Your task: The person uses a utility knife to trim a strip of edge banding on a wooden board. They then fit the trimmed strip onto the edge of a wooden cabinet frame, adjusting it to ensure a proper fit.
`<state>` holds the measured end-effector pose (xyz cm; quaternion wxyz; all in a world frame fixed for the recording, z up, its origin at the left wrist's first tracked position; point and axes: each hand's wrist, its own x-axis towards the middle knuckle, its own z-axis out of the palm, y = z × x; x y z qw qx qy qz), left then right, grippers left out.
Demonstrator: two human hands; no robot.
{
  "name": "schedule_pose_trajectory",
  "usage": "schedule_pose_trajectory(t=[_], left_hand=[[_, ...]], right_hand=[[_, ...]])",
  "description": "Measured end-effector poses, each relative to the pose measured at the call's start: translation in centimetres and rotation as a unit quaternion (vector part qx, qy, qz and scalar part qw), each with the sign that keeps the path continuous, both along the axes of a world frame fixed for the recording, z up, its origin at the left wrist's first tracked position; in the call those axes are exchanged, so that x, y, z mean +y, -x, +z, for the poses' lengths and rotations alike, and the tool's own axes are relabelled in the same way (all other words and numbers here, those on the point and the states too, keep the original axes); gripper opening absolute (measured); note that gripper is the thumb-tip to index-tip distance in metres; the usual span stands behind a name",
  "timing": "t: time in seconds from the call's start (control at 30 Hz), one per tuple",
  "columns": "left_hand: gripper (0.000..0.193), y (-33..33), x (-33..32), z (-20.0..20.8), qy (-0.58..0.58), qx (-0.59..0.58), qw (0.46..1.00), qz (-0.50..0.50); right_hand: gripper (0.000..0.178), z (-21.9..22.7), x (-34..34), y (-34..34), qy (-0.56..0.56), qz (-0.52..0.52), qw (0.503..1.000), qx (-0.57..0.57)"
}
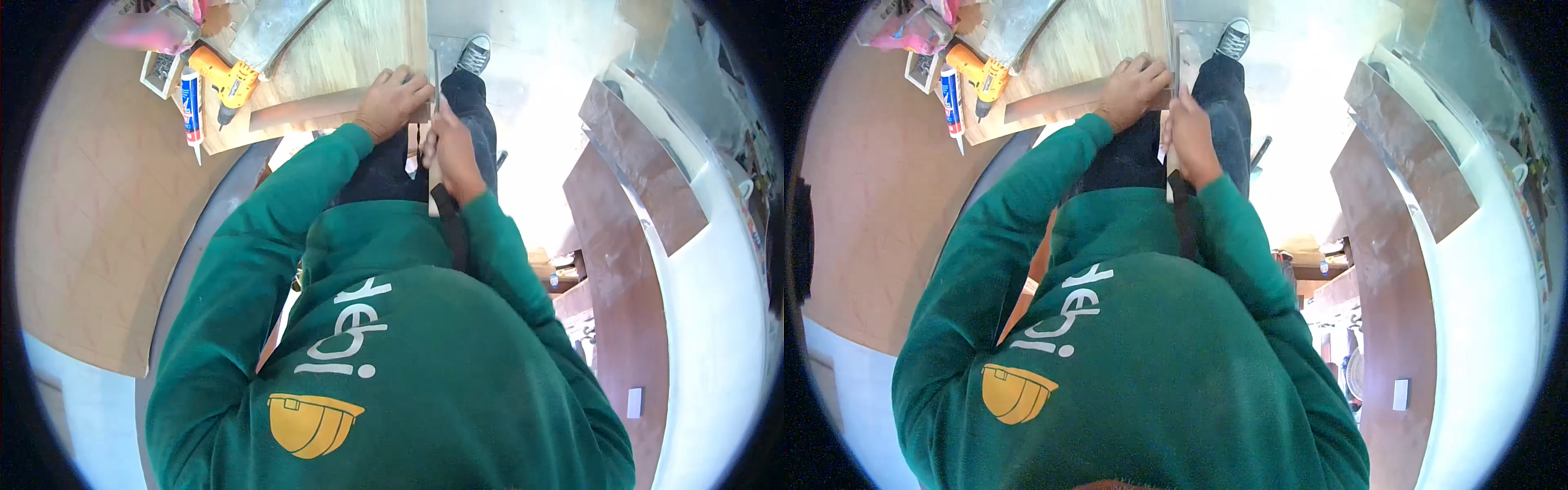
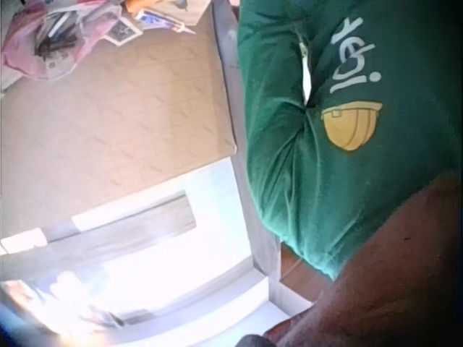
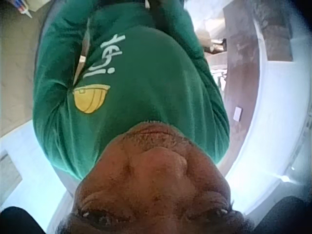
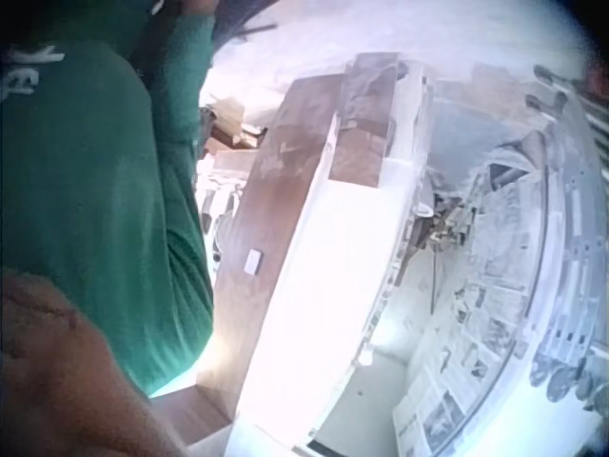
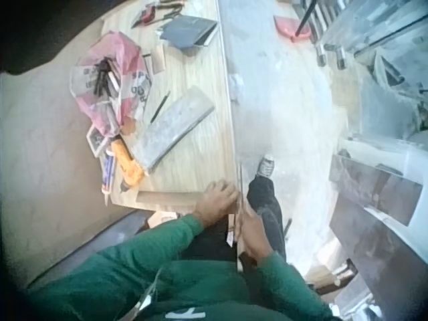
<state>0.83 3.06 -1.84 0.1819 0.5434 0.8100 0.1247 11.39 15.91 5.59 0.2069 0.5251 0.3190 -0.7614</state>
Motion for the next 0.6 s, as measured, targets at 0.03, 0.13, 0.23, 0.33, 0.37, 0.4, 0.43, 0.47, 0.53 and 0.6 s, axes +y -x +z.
schedule_pose_trajectory(t=[0.03, 0.13, 0.23, 0.33, 0.37, 0.4, 0.43, 0.47, 0.53, 0.6], left_hand=[[0.027, 0.3, 0.0, -0.3, 0.004, 0.005, 1.000, 0.001], [0.028, -0.5, -0.1, 0.4, 0.018, -0.006, 1.000, -0.004], [0.027, 0.3, 0.0, 0.2, 0.003, -0.010, 1.000, -0.011], [0.028, 0.0, -0.1, 0.1, -0.004, -0.016, 1.000, 0.003], [0.027, 0.0, -0.1, 0.2, 0.001, -0.017, 1.000, 0.003], [0.026, 0.0, 0.0, 0.2, 0.005, -0.017, 1.000, 0.003], [0.025, -0.1, 0.0, 0.3, 0.010, -0.017, 1.000, 0.003], [0.026, 0.1, 0.1, 0.4, 0.014, -0.012, 1.000, -0.004], [0.028, 0.4, 0.2, 0.7, 0.023, -0.001, 1.000, -0.018], [0.028, 0.3, 0.2, 0.1, 0.011, -0.010, 1.000, -0.003]], right_hand=[[0.059, 1.1, -0.1, -0.4, 0.002, 0.010, 1.000, -0.019], [0.058, 1.1, -0.6, -1.0, -0.012, 0.017, 0.999, -0.025], [0.057, 0.0, 0.0, 0.9, 0.005, -0.019, 1.000, -0.023], [0.055, 2.8, -0.1, -0.2, 0.002, 0.031, 0.999, -0.029], [0.054, 3.1, -0.4, -1.0, 0.006, 0.025, 0.999, -0.029], [0.055, 2.5, -0.4, -0.9, 0.000, 0.028, 0.999, -0.023], [0.056, 0.9, -0.3, -0.4, -0.005, 0.031, 0.999, -0.016], [0.057, -0.2, 0.0, 0.6, -0.014, 0.032, 0.999, -0.004], [0.056, 0.0, 0.0, 0.9, 0.015, -0.026, 0.999, -0.026], [0.055, 2.4, -0.4, -0.2, 0.014, -0.012, 0.999, -0.036]])
